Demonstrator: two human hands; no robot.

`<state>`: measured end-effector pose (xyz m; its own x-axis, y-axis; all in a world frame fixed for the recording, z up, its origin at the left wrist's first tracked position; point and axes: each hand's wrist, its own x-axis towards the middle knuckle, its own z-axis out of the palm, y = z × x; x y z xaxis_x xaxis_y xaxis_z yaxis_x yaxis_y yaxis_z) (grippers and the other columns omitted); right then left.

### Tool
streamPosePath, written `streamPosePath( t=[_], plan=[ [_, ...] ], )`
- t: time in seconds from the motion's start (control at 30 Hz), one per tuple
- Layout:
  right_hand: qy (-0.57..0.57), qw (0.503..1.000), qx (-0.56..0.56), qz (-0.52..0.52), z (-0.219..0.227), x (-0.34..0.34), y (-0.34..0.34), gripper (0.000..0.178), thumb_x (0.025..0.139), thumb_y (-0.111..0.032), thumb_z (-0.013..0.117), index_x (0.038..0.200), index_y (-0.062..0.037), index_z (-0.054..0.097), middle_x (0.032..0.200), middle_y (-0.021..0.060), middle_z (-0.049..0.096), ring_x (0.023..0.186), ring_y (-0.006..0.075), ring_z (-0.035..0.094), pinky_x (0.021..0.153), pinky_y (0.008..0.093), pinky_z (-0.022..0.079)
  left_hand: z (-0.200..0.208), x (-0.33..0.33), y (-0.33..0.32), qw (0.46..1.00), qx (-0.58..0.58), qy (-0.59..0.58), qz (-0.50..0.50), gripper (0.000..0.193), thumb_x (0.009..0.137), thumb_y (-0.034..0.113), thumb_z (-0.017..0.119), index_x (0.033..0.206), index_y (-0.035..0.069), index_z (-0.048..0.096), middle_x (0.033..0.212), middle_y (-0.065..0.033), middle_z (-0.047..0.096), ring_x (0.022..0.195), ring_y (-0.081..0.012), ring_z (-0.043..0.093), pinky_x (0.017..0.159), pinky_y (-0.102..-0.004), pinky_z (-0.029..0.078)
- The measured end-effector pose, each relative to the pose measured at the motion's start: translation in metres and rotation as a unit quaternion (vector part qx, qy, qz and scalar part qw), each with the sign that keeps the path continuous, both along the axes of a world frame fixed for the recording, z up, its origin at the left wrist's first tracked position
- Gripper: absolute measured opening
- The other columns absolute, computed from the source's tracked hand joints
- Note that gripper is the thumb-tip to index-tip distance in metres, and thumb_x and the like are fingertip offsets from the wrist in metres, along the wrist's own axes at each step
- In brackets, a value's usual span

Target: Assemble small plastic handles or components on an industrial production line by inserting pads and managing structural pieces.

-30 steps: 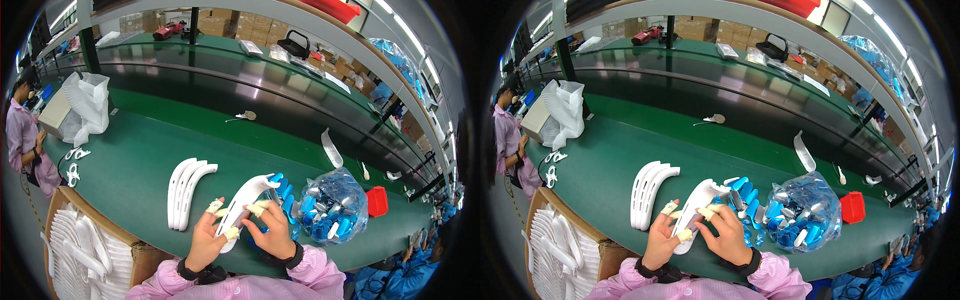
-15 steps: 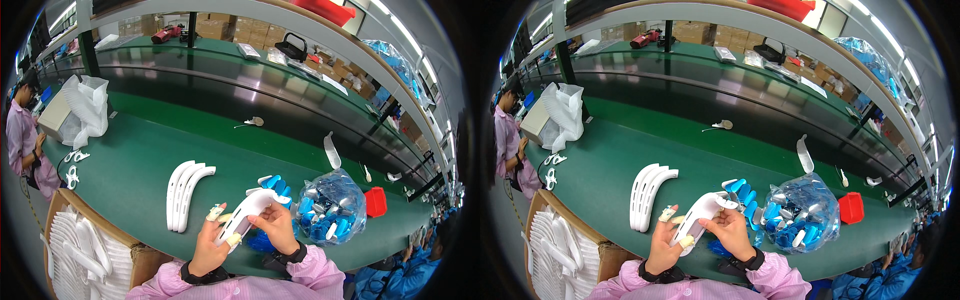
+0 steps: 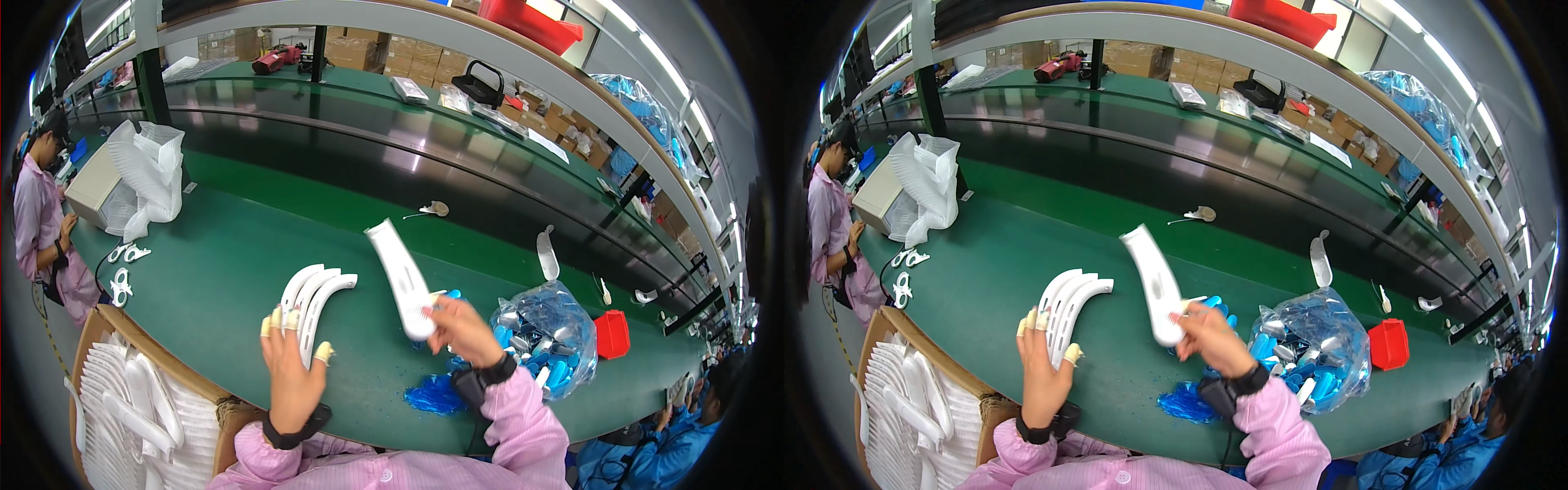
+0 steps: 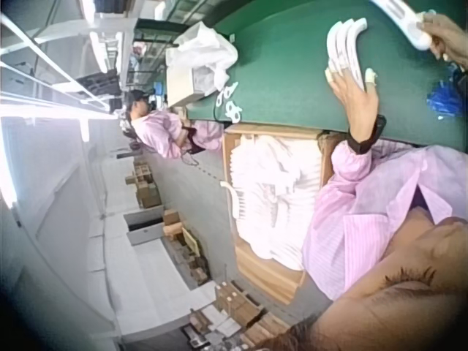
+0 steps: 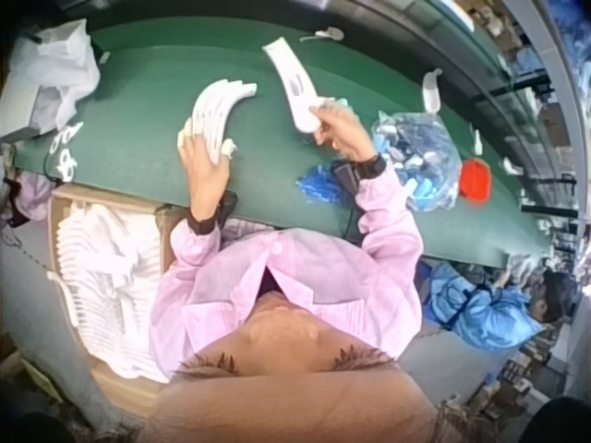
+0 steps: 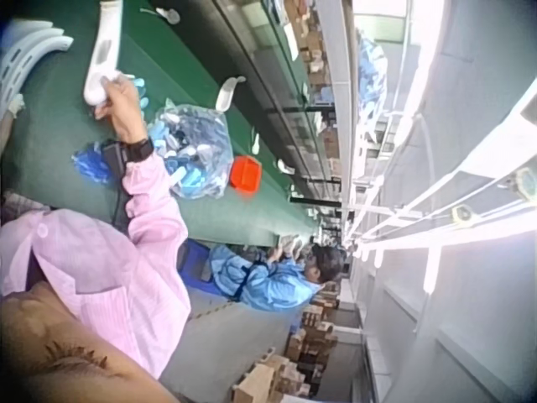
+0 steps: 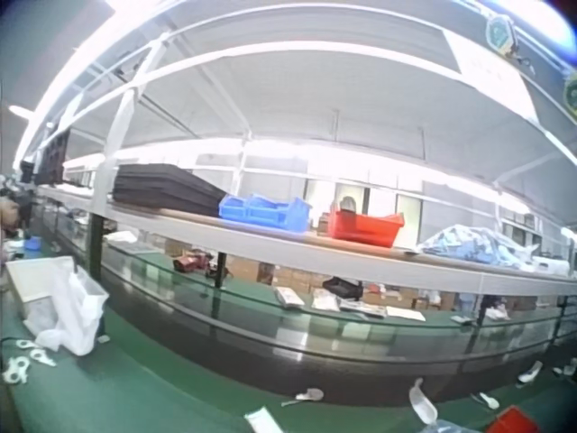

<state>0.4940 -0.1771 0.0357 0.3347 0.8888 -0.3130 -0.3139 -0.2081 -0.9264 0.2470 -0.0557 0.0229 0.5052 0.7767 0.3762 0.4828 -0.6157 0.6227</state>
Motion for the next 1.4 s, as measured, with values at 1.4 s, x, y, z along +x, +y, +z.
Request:
streamPosePath(
  t=[1.4],
  plan=[
    [-0.579, 0.79, 0.167, -0.113, 0.021, -0.084, -0.036, 0.015, 0.067, -0.002, 0.077, 0.076, -0.0008, 0.066, 0.071, 0.0084, 0.061, 0.059, 0.0185, 0.059, 0.05, 0.0279, 0.042, -0.015, 0.033, -0.054, 0.779, -0.452, -0.247, -0.357, 0.059, 0.084, 0.002, 0.062, 0.136, 0.003, 0.034, 0.132, -0.0069, 0.045, 0.115, -0.0145, 0.048, 0.092, -0.0306, 0.04]
  ],
)
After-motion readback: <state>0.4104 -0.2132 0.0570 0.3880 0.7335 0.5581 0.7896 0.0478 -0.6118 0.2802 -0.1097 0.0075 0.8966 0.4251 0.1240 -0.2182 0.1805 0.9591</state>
